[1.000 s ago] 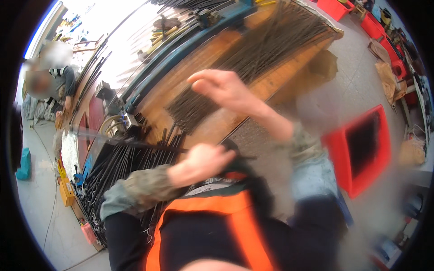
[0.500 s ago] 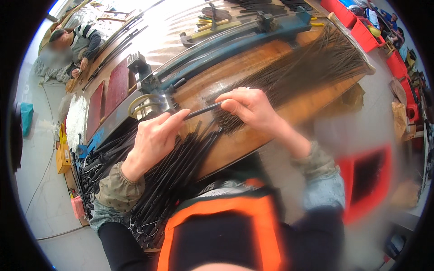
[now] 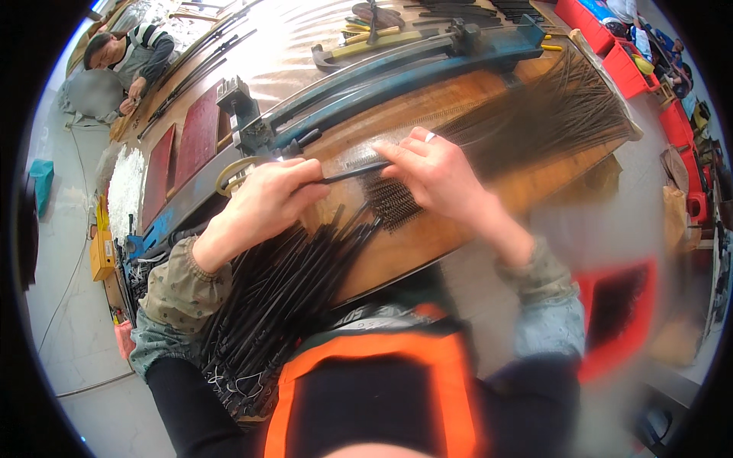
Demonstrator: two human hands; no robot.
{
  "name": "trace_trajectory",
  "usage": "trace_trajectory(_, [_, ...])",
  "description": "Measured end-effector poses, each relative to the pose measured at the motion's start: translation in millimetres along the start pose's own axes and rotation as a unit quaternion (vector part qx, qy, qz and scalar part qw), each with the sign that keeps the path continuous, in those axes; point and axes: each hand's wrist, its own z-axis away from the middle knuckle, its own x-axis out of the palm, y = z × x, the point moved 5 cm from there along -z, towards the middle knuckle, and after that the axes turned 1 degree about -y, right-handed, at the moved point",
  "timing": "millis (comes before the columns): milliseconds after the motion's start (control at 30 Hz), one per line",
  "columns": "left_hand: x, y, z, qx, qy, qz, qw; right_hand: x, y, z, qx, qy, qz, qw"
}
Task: The person assembles umbrella ribs by inserting a spring wire into a rod, securing the parts using a tabletop machine, and placing the assembled rod onto a stack on the workbench.
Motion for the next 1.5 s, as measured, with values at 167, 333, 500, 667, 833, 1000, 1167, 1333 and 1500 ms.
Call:
trace_trajectory(167, [-8.8, -10.7, -10.2, -0.019, 0.031, -0.07, 0.997, 6.8, 11.2, -15.8, 0.025, -0.024, -0.009, 0.999])
trace_trajectory(333, [7.9, -19.2, -31.1, -0.034, -0.01, -0.058, 0.998, 5.6, 23.1, -3.5, 0.059, -0.059, -0.018, 0.996])
trace_trajectory(500, [8.7, -22.6, -21.0, -0.04, 0.01, -0.071, 0.997, 19.7, 23.5, 0.5, 0.071, -0.083, -0.028, 0.994])
trace_trajectory(667, [11.4, -23.5, -16.4, -0.043, -0.02, -0.077, 0.996, 25.9, 25.2, 6.1, 0.109, -0.084, -0.042, 0.99])
trace_trajectory(833, [1.7, -24.3, -26.3, -0.034, 0.012, -0.078, 0.996, 8.0, 19.1, -15.3, 0.064, -0.035, -0.046, 0.996])
trace_trajectory(1000, [-25.8, -22.4, -40.4, 0.028, 0.117, -0.156, 0.98, -8.7, 62.6, -19.2, 0.12, 0.02, -0.062, 0.991])
trace_trajectory(1167, [-20.2, -15.1, -36.6, 0.056, 0.139, -0.144, 0.978, -14.8, 55.1, -7.1, 0.088, 0.037, -0.047, 0.994])
trace_trajectory(1333, [-3.8, -27.1, -23.5, 0.05, 0.113, -0.143, 0.982, 0.9, 43.0, -4.1, 0.055, 0.033, -0.012, 0.998])
trace_trajectory(1500, [-7.4, -23.9, -8.0, 0.041, 0.114, -0.163, 0.979, 12.3, 22.0, -20.6, 0.0, -0.003, -0.001, 1.0])
